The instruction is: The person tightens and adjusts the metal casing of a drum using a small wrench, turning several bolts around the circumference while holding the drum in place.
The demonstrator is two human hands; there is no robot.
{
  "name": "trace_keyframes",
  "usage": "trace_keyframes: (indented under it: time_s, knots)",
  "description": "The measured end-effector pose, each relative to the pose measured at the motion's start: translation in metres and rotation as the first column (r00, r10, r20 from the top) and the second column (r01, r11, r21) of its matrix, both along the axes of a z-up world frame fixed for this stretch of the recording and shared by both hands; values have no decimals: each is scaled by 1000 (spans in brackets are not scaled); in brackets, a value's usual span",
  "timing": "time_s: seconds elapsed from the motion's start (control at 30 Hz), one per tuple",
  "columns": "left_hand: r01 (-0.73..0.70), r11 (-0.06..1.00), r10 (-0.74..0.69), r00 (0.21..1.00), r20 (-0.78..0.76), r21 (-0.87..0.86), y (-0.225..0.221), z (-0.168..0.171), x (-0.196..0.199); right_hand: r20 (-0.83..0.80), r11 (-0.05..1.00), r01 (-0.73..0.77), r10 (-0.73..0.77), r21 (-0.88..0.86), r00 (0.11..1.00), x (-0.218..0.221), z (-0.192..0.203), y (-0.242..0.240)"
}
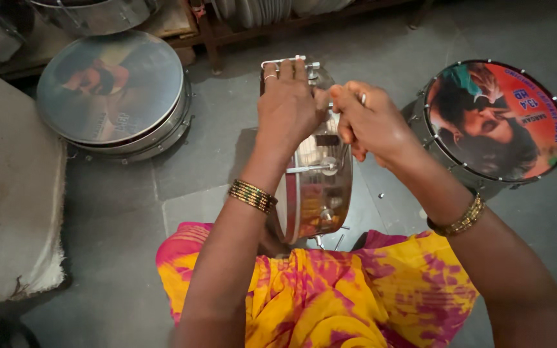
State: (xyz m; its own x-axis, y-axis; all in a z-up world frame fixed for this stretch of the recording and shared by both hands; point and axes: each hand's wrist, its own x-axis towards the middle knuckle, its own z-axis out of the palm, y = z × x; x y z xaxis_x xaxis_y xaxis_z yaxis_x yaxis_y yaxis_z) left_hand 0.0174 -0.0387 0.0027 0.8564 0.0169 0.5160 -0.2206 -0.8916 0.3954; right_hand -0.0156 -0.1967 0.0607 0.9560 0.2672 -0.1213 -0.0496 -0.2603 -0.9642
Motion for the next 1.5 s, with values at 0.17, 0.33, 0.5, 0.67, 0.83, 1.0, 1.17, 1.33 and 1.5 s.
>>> trace_keyframes:
  time_s: [0.17,0.33,0.5,0.67,0.83,1.0,1.17,1.33,1.5]
  knots:
    - [17,999,-18,999,-36,-36,-2,3,-4,-25,998,-24,22,-60,999,10,0,7]
    - [-9,1000,9,1000,-7,-16,-2,-2,-2,40,995,-28,32,-92,999,11,0,6]
    - [-2,1000,1,1000,-18,-15,-3,3,-7,15,980,13,-10,-201,1000,4,5,12]
    - [7,997,1,995,-98,83,-2,4,-5,51,989,-1,9,-147,999,0,-1,12]
    - [-9,1000,10,999,-50,25,-1,-1,5,814,953,69,211,-294,541,-51,-54,-11]
    - [-9,1000,9,999,-44,-6,5,-3,0,741,748,20,653,-663,155,-96,-93,-37]
    - [-4,998,3,1000,-26,-67,5,-4,-3,878,992,-46,128,-121,462,-84,-76,-43]
    - [1,1000,-2,1000,30,31,1,-7,2,540,974,-13,-114,226,834,-60,-64,-37]
    - [-12,1000,12,1000,-3,-22,10,-12,6,912,964,-120,264,-238,315,-75,-54,-35]
